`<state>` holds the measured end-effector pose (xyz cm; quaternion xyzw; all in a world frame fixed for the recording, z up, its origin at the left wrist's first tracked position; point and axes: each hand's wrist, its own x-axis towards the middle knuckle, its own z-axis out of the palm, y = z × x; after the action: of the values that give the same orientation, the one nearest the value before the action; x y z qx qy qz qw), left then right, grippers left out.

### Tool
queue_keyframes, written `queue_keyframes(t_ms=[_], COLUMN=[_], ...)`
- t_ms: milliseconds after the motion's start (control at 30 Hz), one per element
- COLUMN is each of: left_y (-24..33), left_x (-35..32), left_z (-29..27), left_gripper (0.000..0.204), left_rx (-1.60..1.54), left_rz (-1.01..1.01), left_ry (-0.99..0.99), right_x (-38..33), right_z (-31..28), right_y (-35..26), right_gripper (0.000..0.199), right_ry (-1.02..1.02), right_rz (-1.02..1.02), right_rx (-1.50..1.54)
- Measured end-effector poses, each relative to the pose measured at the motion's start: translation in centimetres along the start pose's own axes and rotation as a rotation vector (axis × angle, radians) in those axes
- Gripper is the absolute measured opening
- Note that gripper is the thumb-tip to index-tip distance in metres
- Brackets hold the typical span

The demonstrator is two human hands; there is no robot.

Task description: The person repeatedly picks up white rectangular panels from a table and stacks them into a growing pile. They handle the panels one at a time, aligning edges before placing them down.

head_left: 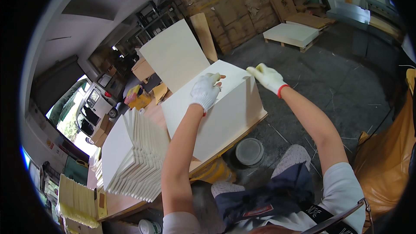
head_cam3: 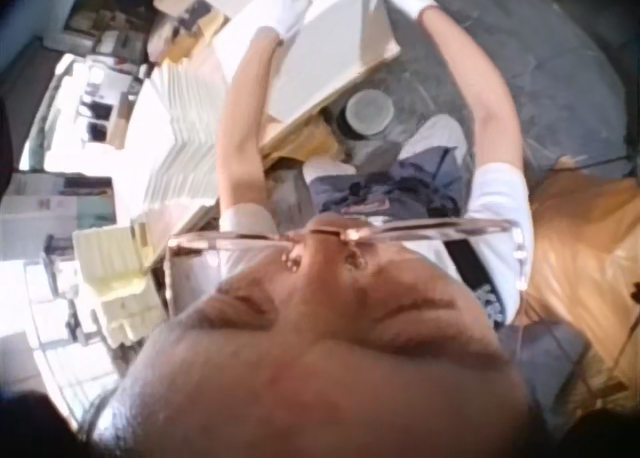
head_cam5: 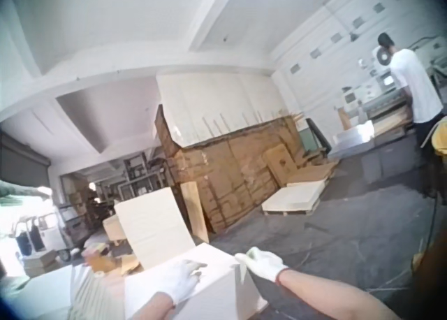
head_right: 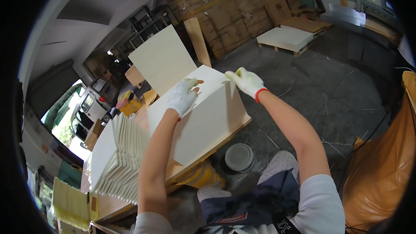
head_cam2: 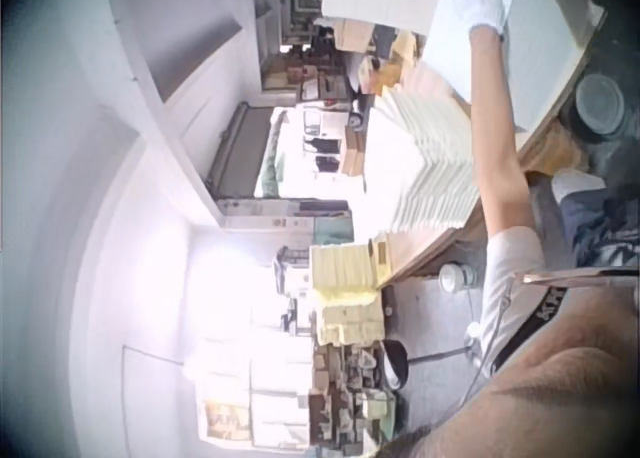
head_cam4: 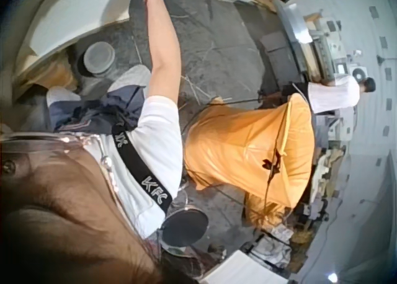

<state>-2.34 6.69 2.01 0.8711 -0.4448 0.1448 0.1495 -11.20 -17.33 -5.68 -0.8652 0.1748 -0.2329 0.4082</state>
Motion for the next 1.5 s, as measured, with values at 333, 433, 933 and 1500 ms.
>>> queue_keyframes(t_ms=[333, 433, 933, 1500], left_y=[-3.4, -4.1, -2.1, -0.9], left_x=[5.2, 4.4, 4.3, 3.7], left_z=[4.0, 3.4, 4.5, 4.6], left_gripper=[0.036, 0.037, 0.043, 0.044], left_rx=[-0.181, -0.197, -0.77, -0.876], left_rz=[-0.07, -0.055, -0.066, -0.094], left_ry=[-0.33, -0.298, -0.169, -0.1], right_x=[4.1, 4.7, 5.4, 4.8], right_z=[-1.7, -2.2, 3.2, 3.8], right_y=[-1.6, -5.3, -2.2, -1.9], right_gripper=[0.053, 0.058, 0.059, 0.054], right_ry=[0.098, -0.014, 0.088, 0.219], right_rz=[-0.534, -0.622, -0.144, -0.265], right_rx=[-0.622, -0.699, 0.477, 0.423])
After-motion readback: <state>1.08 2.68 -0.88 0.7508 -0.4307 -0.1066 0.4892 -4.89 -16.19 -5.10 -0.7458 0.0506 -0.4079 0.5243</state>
